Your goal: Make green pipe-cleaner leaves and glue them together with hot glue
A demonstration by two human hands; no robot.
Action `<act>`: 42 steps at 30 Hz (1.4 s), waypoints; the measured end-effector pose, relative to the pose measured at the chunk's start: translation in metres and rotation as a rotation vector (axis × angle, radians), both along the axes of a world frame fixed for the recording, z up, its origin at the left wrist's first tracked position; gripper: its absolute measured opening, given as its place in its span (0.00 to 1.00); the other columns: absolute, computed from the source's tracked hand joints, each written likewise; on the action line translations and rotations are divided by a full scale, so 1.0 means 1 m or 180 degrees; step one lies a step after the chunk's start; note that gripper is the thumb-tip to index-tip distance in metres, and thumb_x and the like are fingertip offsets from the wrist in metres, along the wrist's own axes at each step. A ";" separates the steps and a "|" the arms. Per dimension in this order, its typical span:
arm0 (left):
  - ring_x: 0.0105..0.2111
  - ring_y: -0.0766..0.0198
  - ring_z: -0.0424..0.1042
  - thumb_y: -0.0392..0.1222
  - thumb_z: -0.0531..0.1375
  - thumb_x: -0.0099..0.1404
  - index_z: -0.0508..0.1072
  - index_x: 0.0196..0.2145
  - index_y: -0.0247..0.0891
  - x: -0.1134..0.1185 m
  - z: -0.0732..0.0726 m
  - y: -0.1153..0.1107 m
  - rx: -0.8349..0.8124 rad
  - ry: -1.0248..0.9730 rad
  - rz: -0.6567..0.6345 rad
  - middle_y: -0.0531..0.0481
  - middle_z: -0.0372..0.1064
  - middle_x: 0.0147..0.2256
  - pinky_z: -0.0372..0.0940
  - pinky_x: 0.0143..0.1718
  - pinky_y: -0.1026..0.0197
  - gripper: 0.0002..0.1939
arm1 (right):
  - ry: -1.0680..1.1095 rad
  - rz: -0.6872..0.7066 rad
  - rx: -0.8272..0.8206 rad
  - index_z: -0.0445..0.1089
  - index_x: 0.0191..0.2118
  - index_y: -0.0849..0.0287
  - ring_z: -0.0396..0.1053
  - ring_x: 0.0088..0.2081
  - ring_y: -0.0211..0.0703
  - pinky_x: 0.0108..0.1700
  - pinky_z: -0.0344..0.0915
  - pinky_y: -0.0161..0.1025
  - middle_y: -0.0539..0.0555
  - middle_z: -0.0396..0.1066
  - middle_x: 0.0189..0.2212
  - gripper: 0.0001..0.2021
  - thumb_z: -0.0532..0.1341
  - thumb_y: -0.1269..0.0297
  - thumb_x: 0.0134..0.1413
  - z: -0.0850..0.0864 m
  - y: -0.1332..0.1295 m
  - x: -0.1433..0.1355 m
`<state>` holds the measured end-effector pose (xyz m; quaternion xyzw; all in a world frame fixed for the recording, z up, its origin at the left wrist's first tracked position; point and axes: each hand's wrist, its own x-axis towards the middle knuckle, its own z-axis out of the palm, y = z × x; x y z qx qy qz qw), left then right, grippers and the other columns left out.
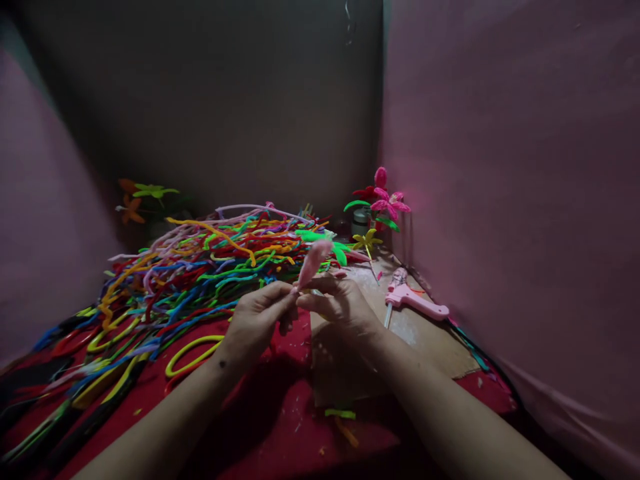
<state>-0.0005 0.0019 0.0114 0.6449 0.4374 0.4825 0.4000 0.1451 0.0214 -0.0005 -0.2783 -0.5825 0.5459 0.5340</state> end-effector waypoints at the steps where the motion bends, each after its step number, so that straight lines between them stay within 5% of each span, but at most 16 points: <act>1: 0.15 0.73 0.59 0.45 0.56 0.58 0.68 0.24 0.35 0.000 0.002 0.000 -0.0160 -0.0147 -0.0064 0.56 0.61 0.17 0.55 0.17 0.69 0.11 | -0.0044 0.0028 0.0052 0.75 0.30 0.57 0.62 0.29 0.37 0.33 0.57 0.36 0.49 0.68 0.25 0.06 0.65 0.68 0.39 0.000 0.000 0.001; 7: 0.13 0.74 0.60 0.44 0.60 0.55 0.69 0.27 0.33 -0.003 0.003 0.003 -0.0944 -0.0942 -0.0596 0.56 0.63 0.17 0.55 0.13 0.71 0.10 | 0.0226 0.0093 -0.0417 0.75 0.27 0.59 0.59 0.25 0.34 0.25 0.52 0.33 0.50 0.68 0.23 0.05 0.65 0.65 0.39 -0.001 0.003 0.005; 16: 0.08 0.78 0.45 0.42 0.59 0.56 0.67 0.29 0.33 -0.001 -0.003 0.000 -0.1975 -0.1730 -0.1774 0.60 0.55 0.13 0.48 0.07 0.73 0.08 | 0.0528 0.0951 -0.0730 0.75 0.31 0.59 0.59 0.22 0.32 0.25 0.54 0.33 0.49 0.67 0.21 0.08 0.65 0.66 0.39 -0.008 0.003 0.005; 19: 0.09 0.77 0.48 0.44 0.57 0.57 0.67 0.26 0.33 0.001 0.000 0.001 -0.1734 -0.1395 -0.1563 0.59 0.55 0.14 0.50 0.09 0.72 0.10 | 0.0501 0.0629 -0.0623 0.74 0.28 0.59 0.60 0.24 0.33 0.27 0.55 0.34 0.49 0.68 0.23 0.06 0.65 0.67 0.39 -0.011 0.005 0.005; 24: 0.17 0.72 0.60 0.42 0.56 0.57 0.69 0.26 0.35 0.006 -0.004 -0.001 -0.0128 0.0026 -0.0170 0.55 0.61 0.18 0.56 0.19 0.69 0.08 | 0.0477 0.0044 -0.0749 0.73 0.28 0.59 0.62 0.29 0.35 0.31 0.56 0.34 0.49 0.68 0.27 0.04 0.64 0.68 0.40 -0.011 0.005 0.001; 27: 0.18 0.72 0.59 0.41 0.56 0.57 0.71 0.26 0.37 0.007 -0.007 -0.002 0.0384 0.0411 0.0221 0.55 0.61 0.18 0.56 0.21 0.69 0.07 | 0.0475 0.0032 -0.0399 0.73 0.26 0.59 0.63 0.31 0.36 0.34 0.57 0.35 0.49 0.68 0.27 0.02 0.63 0.69 0.41 -0.007 0.001 -0.002; 29: 0.16 0.73 0.58 0.42 0.56 0.57 0.70 0.26 0.36 0.005 -0.007 -0.001 0.0057 0.0163 0.0023 0.56 0.61 0.17 0.55 0.18 0.69 0.08 | 0.0312 0.0083 -0.0314 0.73 0.28 0.60 0.62 0.30 0.36 0.32 0.57 0.35 0.50 0.68 0.27 0.04 0.62 0.69 0.43 -0.005 -0.001 -0.002; 37: 0.09 0.78 0.44 0.42 0.59 0.55 0.66 0.25 0.34 -0.006 -0.001 0.005 -0.1826 -0.1361 -0.1800 0.61 0.52 0.13 0.47 0.09 0.72 0.09 | 0.0430 0.0725 -0.0619 0.74 0.35 0.59 0.59 0.24 0.32 0.24 0.51 0.32 0.50 0.68 0.25 0.12 0.65 0.68 0.38 -0.013 0.007 0.004; 39: 0.09 0.77 0.45 0.44 0.58 0.57 0.67 0.26 0.34 -0.005 -0.001 0.004 -0.1756 -0.1229 -0.1842 0.60 0.52 0.13 0.49 0.10 0.71 0.10 | 0.0438 0.0648 -0.0496 0.74 0.34 0.58 0.58 0.24 0.32 0.24 0.51 0.32 0.50 0.68 0.25 0.11 0.65 0.68 0.39 -0.012 0.007 0.003; 42: 0.13 0.75 0.55 0.44 0.56 0.59 0.68 0.26 0.33 -0.001 -0.001 0.002 -0.0893 -0.0554 -0.1157 0.57 0.58 0.16 0.56 0.15 0.70 0.11 | 0.0395 0.0120 -0.0319 0.74 0.28 0.56 0.60 0.26 0.34 0.27 0.54 0.34 0.49 0.68 0.24 0.05 0.64 0.69 0.40 -0.008 0.004 0.001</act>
